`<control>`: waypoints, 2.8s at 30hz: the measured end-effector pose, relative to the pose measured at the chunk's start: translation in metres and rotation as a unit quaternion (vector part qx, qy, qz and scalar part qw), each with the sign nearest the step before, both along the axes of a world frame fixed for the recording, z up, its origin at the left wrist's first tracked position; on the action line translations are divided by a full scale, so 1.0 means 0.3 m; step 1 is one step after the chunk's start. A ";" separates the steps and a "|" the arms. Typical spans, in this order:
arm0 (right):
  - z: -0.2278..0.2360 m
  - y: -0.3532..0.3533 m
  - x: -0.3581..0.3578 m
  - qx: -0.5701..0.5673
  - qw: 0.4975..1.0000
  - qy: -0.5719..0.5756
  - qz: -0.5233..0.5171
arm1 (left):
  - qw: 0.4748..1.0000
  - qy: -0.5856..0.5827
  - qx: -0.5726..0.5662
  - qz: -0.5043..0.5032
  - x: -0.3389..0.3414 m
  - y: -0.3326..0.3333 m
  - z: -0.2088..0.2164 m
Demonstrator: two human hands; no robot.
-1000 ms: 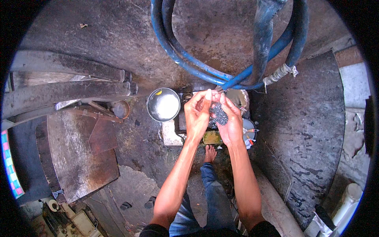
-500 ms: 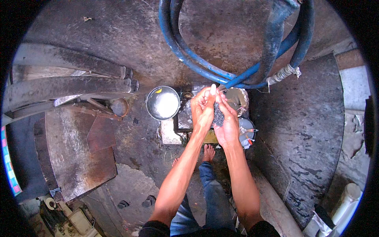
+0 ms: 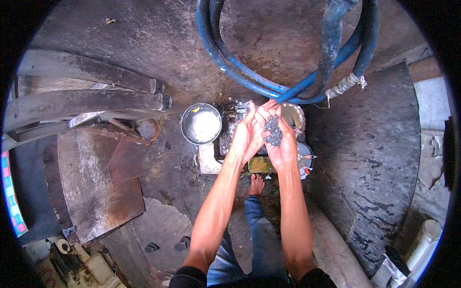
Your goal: The person cleans a small dark object by rubbing it with a scouring pad and rinsing it under a stream of water from a blue hose.
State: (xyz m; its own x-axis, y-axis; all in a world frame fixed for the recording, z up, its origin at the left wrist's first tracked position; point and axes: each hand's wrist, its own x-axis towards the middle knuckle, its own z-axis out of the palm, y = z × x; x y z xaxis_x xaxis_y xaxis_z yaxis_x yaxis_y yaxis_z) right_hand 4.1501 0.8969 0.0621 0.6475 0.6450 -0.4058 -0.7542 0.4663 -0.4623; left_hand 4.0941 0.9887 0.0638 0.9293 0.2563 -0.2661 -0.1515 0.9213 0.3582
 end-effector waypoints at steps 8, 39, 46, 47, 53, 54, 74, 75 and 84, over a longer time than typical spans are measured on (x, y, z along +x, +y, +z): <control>-0.017 -0.002 -0.032 0.003 1.000 0.021 0.017 | 0.996 -0.005 0.085 0.007 -0.012 0.000 0.006; -0.016 -0.041 -0.032 0.181 0.977 0.112 -0.012 | 0.952 0.091 0.273 0.100 0.016 -0.058 -0.011; -0.051 -0.058 -0.061 0.133 0.979 0.155 -0.016 | 0.907 0.253 0.304 0.143 0.079 -0.039 0.035; -0.034 -0.047 -0.059 0.156 0.976 0.153 0.003 | 0.925 0.217 0.283 0.130 0.080 -0.019 0.017; -0.002 -0.063 -0.015 0.202 0.954 0.203 -0.094 | 0.992 -0.067 0.100 0.026 0.039 -0.022 0.005; -0.007 -0.065 -0.006 0.211 0.952 0.205 -0.080 | 0.990 -0.043 0.129 0.027 0.026 -0.034 -0.020; -0.063 -0.045 -0.032 0.282 0.919 0.272 -0.047 | 0.897 0.208 0.353 0.164 0.102 -0.010 0.001; -0.049 -0.035 -0.040 0.252 0.925 0.277 -0.067 | 0.918 0.180 0.341 0.091 0.083 0.016 -0.006; -0.116 0.019 0.028 0.489 0.836 0.246 0.025 | 0.943 0.097 0.290 0.133 0.027 -0.041 -0.073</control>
